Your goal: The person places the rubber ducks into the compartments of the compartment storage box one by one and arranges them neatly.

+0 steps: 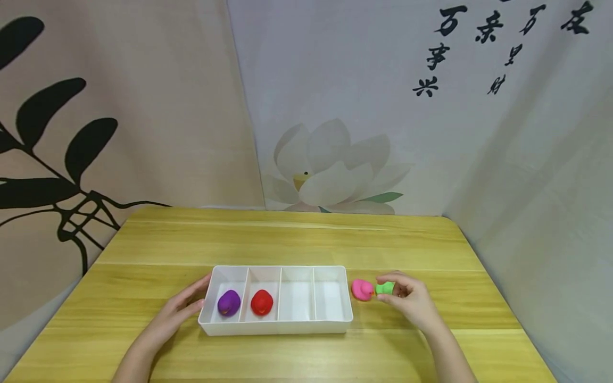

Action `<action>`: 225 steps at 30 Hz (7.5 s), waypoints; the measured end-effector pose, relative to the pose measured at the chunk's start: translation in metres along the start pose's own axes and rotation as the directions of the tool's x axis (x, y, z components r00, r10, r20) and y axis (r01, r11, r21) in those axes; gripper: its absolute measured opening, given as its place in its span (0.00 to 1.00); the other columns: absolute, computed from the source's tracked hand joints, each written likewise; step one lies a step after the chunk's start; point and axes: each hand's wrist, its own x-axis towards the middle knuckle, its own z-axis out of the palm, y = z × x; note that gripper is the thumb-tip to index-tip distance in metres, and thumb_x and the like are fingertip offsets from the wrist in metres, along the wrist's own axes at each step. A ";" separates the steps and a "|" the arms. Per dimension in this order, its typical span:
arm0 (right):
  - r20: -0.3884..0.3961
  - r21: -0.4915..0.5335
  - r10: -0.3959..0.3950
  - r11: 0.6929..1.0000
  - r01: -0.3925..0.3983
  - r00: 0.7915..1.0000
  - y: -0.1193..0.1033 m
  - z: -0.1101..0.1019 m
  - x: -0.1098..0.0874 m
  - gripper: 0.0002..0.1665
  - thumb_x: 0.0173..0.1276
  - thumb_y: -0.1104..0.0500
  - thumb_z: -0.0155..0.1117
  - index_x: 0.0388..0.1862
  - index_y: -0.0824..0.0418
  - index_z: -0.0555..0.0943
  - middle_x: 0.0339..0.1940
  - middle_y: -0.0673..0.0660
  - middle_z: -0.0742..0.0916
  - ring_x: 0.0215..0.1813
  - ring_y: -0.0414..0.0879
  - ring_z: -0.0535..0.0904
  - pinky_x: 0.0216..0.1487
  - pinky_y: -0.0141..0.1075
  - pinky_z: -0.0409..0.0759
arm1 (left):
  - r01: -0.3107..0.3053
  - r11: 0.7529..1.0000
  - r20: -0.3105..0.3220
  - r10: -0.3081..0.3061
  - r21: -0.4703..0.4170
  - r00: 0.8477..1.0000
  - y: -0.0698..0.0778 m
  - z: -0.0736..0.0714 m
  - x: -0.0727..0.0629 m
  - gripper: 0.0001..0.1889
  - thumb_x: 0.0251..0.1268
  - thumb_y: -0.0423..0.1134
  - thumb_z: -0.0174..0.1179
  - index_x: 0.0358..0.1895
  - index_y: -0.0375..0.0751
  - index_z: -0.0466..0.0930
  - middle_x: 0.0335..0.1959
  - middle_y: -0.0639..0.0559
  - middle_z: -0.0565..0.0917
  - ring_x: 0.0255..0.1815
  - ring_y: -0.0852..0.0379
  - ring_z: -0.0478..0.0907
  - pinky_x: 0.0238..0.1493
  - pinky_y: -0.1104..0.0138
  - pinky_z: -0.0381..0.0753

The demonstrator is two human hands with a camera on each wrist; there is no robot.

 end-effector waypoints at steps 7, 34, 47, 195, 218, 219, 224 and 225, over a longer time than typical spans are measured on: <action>-0.049 -0.027 0.015 1.000 -0.017 0.999 0.017 -0.015 -0.007 0.21 0.53 0.67 0.75 0.47 0.67 0.83 0.44 0.57 0.83 0.25 0.40 0.70 0.21 0.31 0.69 | 0.009 1.000 -0.003 -0.009 -0.010 1.000 0.000 0.000 -0.001 0.26 0.73 0.32 0.50 0.73 0.40 0.60 0.69 0.34 0.63 0.63 0.73 0.62 0.57 0.78 0.60; -0.038 -0.071 0.144 0.987 -0.146 0.989 0.054 -0.018 -0.012 0.23 0.56 0.68 0.72 0.52 0.67 0.80 0.24 0.59 0.78 0.20 0.36 0.66 0.17 0.29 0.67 | 0.002 1.000 -0.009 -0.002 0.010 1.000 -0.001 0.000 0.000 0.26 0.73 0.32 0.50 0.73 0.40 0.60 0.69 0.34 0.64 0.63 0.72 0.63 0.57 0.77 0.61; -0.079 -0.045 0.203 0.977 -0.207 0.976 0.060 -0.019 -0.014 0.21 0.56 0.64 0.74 0.49 0.62 0.82 0.23 0.56 0.77 0.20 0.38 0.69 0.18 0.30 0.70 | -0.019 0.999 0.001 0.019 -0.030 1.000 -0.002 0.001 0.000 0.27 0.72 0.29 0.50 0.72 0.36 0.59 0.69 0.32 0.62 0.63 0.72 0.63 0.58 0.78 0.61; 0.435 -0.300 0.053 0.950 0.089 0.899 -0.043 0.132 0.066 0.17 0.49 0.56 0.79 0.40 0.52 0.86 0.35 0.41 0.84 0.34 0.41 0.75 0.38 0.34 0.75 | 0.000 1.000 -0.008 0.000 0.024 1.000 -0.001 0.000 -0.001 0.27 0.72 0.32 0.50 0.73 0.40 0.60 0.69 0.35 0.63 0.63 0.74 0.62 0.57 0.77 0.60; 0.169 0.008 -0.086 0.996 0.086 0.982 -0.032 0.047 0.033 0.16 0.55 0.63 0.75 0.45 0.59 0.84 0.42 0.55 0.84 0.24 0.40 0.68 0.22 0.29 0.69 | 0.006 1.000 -0.004 -0.006 0.010 1.000 -0.001 0.000 0.000 0.27 0.73 0.32 0.50 0.73 0.42 0.60 0.70 0.36 0.63 0.64 0.73 0.61 0.57 0.77 0.60; 0.160 0.009 -0.084 0.996 0.084 0.983 -0.030 0.044 0.032 0.17 0.55 0.63 0.74 0.45 0.59 0.84 0.43 0.55 0.84 0.24 0.40 0.69 0.22 0.30 0.69 | 0.007 1.000 -0.004 -0.007 0.013 1.000 -0.001 0.000 0.000 0.27 0.73 0.32 0.50 0.73 0.42 0.60 0.70 0.36 0.63 0.64 0.73 0.61 0.57 0.77 0.60; 0.123 0.004 -0.038 0.999 0.038 0.992 -0.021 0.029 0.026 0.17 0.55 0.63 0.75 0.45 0.59 0.84 0.45 0.54 0.84 0.26 0.42 0.68 0.22 0.30 0.67 | 0.009 1.000 -0.009 -0.008 0.024 1.000 -0.001 0.000 -0.001 0.27 0.73 0.32 0.50 0.73 0.42 0.60 0.70 0.36 0.64 0.63 0.74 0.61 0.57 0.77 0.60; 0.119 0.003 -0.027 1.000 0.027 0.993 -0.019 0.027 0.025 0.17 0.55 0.63 0.75 0.45 0.58 0.84 0.45 0.54 0.84 0.26 0.42 0.68 0.22 0.30 0.67 | 0.009 1.000 -0.008 -0.009 0.022 1.000 -0.001 0.001 -0.001 0.27 0.73 0.32 0.50 0.73 0.43 0.60 0.70 0.36 0.63 0.63 0.74 0.61 0.57 0.77 0.60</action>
